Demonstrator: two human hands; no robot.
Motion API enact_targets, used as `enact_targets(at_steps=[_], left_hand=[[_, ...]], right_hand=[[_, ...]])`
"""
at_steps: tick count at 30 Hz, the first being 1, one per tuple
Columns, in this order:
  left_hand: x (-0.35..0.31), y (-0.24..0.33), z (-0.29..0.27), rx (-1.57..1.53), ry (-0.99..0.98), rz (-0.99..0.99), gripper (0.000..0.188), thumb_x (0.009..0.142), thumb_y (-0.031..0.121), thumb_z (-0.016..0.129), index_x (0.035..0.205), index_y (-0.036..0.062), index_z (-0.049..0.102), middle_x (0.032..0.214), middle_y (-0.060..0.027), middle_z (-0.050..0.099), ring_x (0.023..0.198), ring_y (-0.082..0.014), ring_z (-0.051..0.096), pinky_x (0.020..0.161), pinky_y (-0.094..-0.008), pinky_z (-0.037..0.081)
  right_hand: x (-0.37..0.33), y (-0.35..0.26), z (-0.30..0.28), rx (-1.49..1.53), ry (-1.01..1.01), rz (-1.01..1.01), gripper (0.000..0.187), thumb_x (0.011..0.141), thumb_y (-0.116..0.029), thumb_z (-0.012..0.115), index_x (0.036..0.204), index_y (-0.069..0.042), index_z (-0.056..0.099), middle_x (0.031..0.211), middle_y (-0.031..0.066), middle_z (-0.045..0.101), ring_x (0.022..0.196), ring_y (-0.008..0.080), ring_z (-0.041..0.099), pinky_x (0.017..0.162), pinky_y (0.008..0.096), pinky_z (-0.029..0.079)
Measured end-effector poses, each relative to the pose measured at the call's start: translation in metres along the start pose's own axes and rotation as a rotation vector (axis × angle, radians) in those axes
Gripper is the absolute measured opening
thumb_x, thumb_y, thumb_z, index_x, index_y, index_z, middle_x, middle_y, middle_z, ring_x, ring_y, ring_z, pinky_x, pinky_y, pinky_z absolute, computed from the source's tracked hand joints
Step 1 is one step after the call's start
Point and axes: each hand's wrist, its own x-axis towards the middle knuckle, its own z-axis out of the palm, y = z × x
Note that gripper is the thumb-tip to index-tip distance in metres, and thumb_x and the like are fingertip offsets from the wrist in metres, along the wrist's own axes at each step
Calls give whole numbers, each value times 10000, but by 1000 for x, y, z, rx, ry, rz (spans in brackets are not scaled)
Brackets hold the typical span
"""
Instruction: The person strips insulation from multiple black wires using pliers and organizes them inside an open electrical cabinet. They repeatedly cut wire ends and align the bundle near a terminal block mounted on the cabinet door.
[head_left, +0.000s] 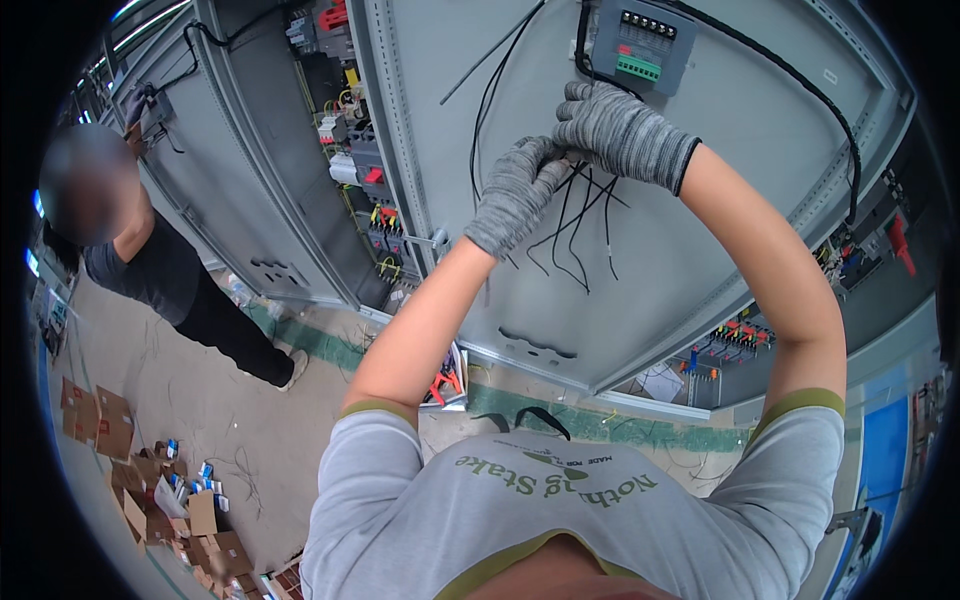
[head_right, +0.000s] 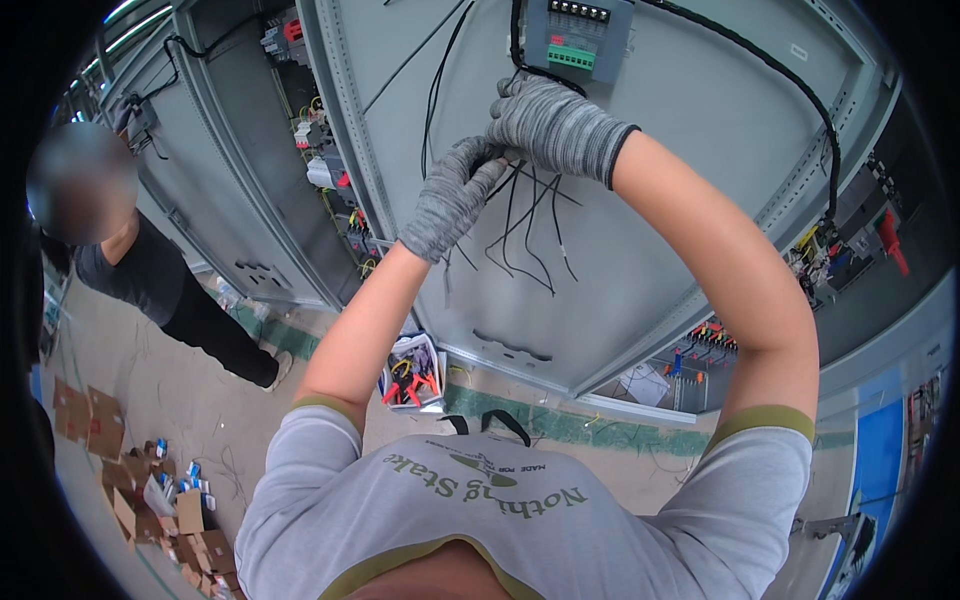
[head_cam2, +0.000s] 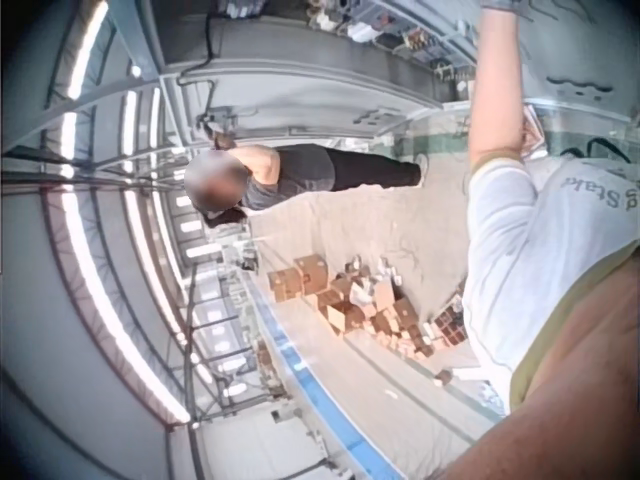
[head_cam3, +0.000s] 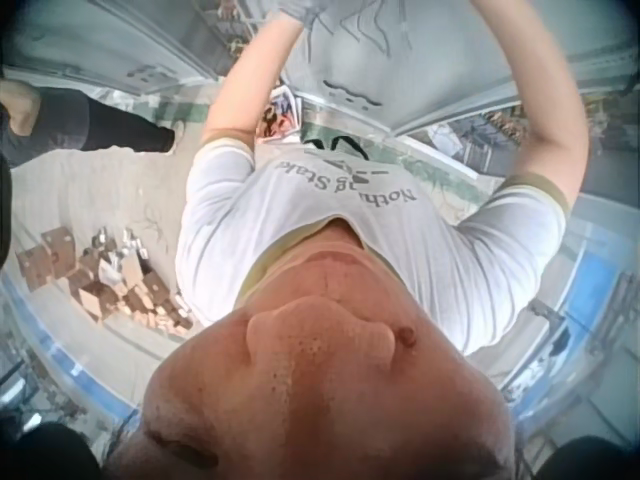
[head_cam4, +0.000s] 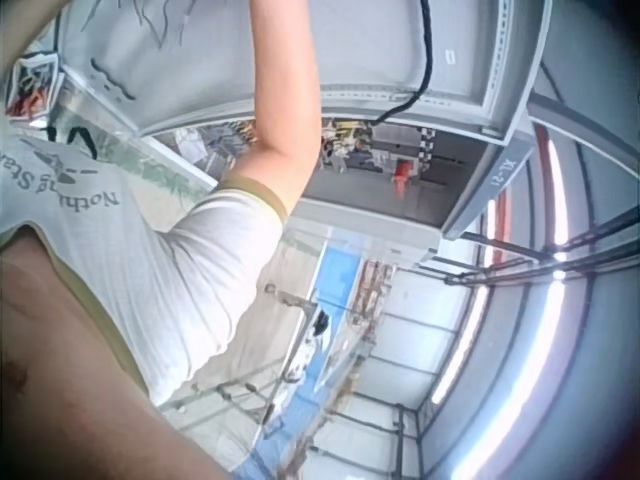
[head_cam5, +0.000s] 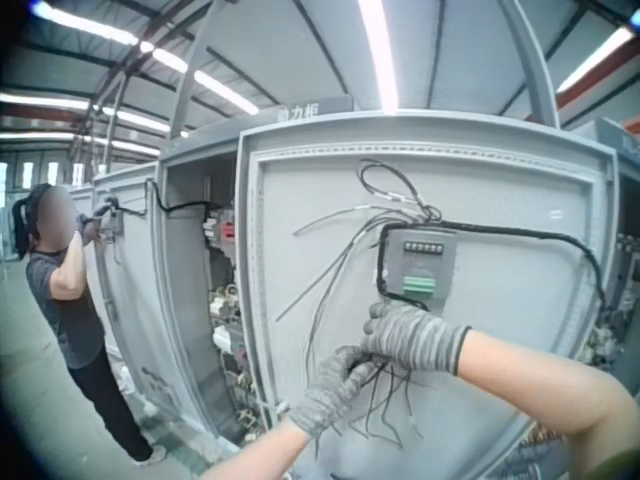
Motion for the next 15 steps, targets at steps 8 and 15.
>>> enact_targets(at_steps=[8, 15], left_hand=[[24, -9, -14, -239, -155, -260, 256, 905, 172, 582, 1083, 0, 648, 938, -59, 675, 917, -136, 586, 873, -266, 453], [41, -25, -23, -768, -474, -687, 148, 843, 203, 613, 819, 58, 591, 655, -19, 567, 519, -97, 472, 457, -226, 348]], right_hand=[[10, 6, 13, 36, 73, 3, 198, 791, -204, 673, 981, -147, 662, 983, 38, 587, 1028, 238, 552, 903, 352, 471], [2, 7, 13, 1, 54, -76, 335, 793, -127, 683, 1116, -196, 625, 1102, 28, 599, 1115, 236, 566, 939, 367, 483]])
